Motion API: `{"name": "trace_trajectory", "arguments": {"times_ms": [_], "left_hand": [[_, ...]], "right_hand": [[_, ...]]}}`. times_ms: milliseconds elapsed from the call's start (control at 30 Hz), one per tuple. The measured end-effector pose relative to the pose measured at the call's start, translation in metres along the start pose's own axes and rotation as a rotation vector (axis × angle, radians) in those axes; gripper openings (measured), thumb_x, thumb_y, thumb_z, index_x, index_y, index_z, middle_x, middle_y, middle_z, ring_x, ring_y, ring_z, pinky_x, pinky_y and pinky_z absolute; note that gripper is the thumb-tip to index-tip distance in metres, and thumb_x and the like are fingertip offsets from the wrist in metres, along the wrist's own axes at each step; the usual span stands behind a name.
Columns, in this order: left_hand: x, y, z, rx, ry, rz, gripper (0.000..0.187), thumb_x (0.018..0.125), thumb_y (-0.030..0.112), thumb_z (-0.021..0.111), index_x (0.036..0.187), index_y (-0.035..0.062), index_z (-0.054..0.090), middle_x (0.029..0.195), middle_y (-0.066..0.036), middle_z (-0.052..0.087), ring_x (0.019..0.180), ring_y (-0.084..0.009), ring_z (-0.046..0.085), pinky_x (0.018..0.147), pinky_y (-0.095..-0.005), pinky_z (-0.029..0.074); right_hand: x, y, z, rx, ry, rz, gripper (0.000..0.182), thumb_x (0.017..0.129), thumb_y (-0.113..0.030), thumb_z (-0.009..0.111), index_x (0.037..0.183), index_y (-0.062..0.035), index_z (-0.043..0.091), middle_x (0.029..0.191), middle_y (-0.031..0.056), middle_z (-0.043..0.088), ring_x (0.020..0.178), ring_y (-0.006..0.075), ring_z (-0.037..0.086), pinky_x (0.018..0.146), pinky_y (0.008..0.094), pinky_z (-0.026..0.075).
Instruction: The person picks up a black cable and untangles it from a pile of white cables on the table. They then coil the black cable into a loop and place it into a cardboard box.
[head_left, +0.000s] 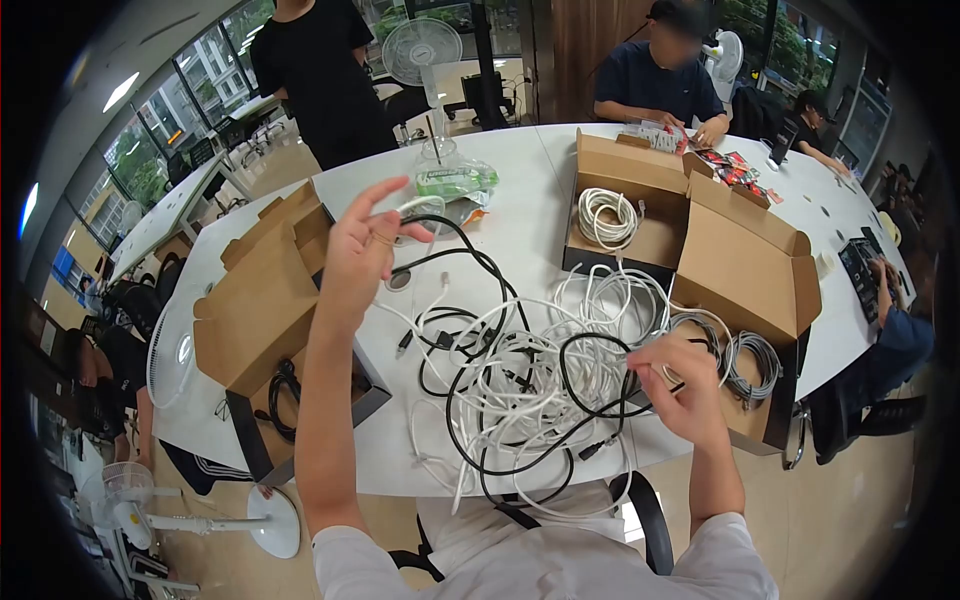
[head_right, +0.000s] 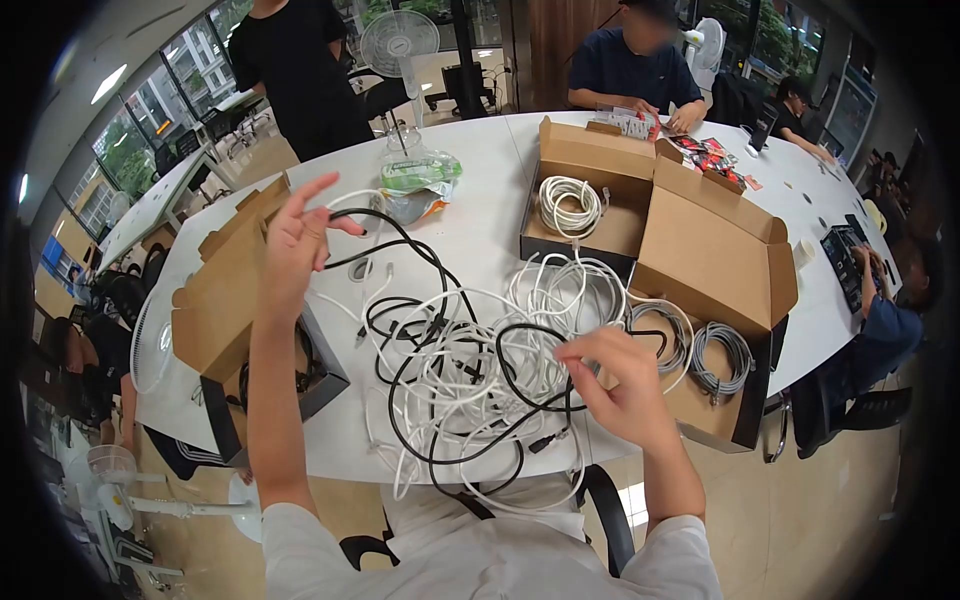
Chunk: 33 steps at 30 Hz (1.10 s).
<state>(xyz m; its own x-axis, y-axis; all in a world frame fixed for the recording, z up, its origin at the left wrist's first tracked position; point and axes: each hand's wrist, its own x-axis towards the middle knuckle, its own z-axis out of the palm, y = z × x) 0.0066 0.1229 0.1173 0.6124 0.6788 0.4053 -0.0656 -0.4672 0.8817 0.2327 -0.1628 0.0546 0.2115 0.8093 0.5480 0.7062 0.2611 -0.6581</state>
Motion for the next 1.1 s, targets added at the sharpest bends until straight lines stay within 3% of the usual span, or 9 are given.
{"name": "trace_trajectory", "arguments": {"times_ms": [133,333,400,433,500,667,867,967,1100], "left_hand": [[0.003,0.017,0.007,-0.058,0.11,0.119,0.036,0.1,0.022,0.045,0.131,0.0049,0.048,0.081,-0.007,0.069,0.046,0.0017,0.03,0.044,-0.0129,0.027],[0.004,0.012,0.016,-0.177,0.188,0.212,0.035,0.101,0.022,0.042,0.127,0.0003,0.049,0.075,-0.009,0.064,0.054,-0.0039,0.049,0.047,-0.0139,0.031],[0.005,0.015,0.018,-0.356,0.216,0.263,0.033,0.101,0.021,0.04,0.125,0.0003,0.05,0.074,-0.008,0.063,0.057,-0.0055,0.052,0.051,-0.0144,0.036],[0.004,0.015,0.019,-0.444,0.229,0.282,0.032,0.101,0.021,0.039,0.123,0.0002,0.051,0.073,-0.008,0.062,0.059,-0.0063,0.053,0.054,-0.0146,0.038],[0.007,0.008,0.016,-0.303,0.314,0.308,0.03,0.101,0.021,0.04,0.12,0.0008,0.053,0.075,-0.007,0.063,0.061,-0.007,0.054,0.058,-0.0169,0.041],[-0.013,-0.026,-0.01,-0.062,0.461,0.185,0.027,0.101,0.019,0.04,0.109,0.0001,0.057,0.073,-0.005,0.063,0.06,-0.0077,0.054,0.059,-0.0215,0.043],[-0.061,-0.086,-0.026,0.372,0.147,-0.237,0.024,0.095,0.018,0.048,0.111,0.0031,0.059,0.071,-0.005,0.063,0.056,-0.012,0.056,0.055,-0.0253,0.045],[-0.076,-0.114,-0.018,0.609,0.034,-0.237,0.027,0.091,0.021,0.055,0.112,0.0039,0.059,0.087,-0.01,0.066,0.069,-0.0219,0.063,0.065,-0.0312,0.049],[-0.09,-0.118,0.01,0.8,0.057,-0.085,0.036,0.089,0.026,0.059,0.116,0.0025,0.058,0.123,-0.022,0.052,0.109,-0.0344,0.052,0.091,-0.043,0.04]], "right_hand": [[0.045,-0.006,0.017,0.04,0.048,-0.047,0.025,0.08,-0.008,0.065,0.103,0.0003,0.063,0.094,0.0132,0.066,0.087,0.0231,0.061,0.076,0.0317,0.046],[0.088,0.045,0.1,-0.212,0.106,-0.183,0.06,0.087,-0.032,0.064,0.129,0.0058,0.045,0.103,0.0225,0.062,0.095,0.0362,0.06,0.086,0.0402,0.047],[0.109,0.048,0.113,0.004,-0.05,0.155,0.054,0.089,-0.036,0.061,0.119,0.0077,0.052,0.096,0.0225,0.065,0.085,0.0339,0.062,0.08,0.0379,0.049],[0.128,0.044,0.105,0.04,-0.331,0.343,0.041,0.09,-0.031,0.059,0.105,0.0073,0.06,0.082,0.0164,0.067,0.072,0.0256,0.064,0.07,0.0341,0.051],[0.135,0.077,0.13,0.465,-0.376,0.413,0.029,0.092,-0.023,0.055,0.091,0.0049,0.063,0.069,0.0088,0.064,0.063,0.0162,0.061,0.061,0.0298,0.05],[0.159,0.076,0.118,0.465,-0.209,0.335,0.026,0.095,-0.02,0.051,0.083,0.0022,0.059,0.066,0.0044,0.06,0.059,0.0116,0.058,0.057,0.0261,0.047],[0.212,0.042,0.057,0.649,0.149,0.24,0.026,0.098,-0.026,0.049,0.085,-0.0042,0.056,0.065,0.0008,0.056,0.058,0.0099,0.057,0.057,0.0219,0.045],[0.237,0.035,0.038,0.833,0.295,0.11,0.025,0.099,-0.024,0.047,0.085,-0.0043,0.054,0.066,0.0005,0.053,0.059,0.0107,0.057,0.057,0.024,0.048],[0.25,0.024,0.025,0.944,0.394,-0.014,0.025,0.1,-0.022,0.045,0.087,-0.003,0.054,0.067,0.0007,0.051,0.059,0.0094,0.054,0.057,0.025,0.049]]}}
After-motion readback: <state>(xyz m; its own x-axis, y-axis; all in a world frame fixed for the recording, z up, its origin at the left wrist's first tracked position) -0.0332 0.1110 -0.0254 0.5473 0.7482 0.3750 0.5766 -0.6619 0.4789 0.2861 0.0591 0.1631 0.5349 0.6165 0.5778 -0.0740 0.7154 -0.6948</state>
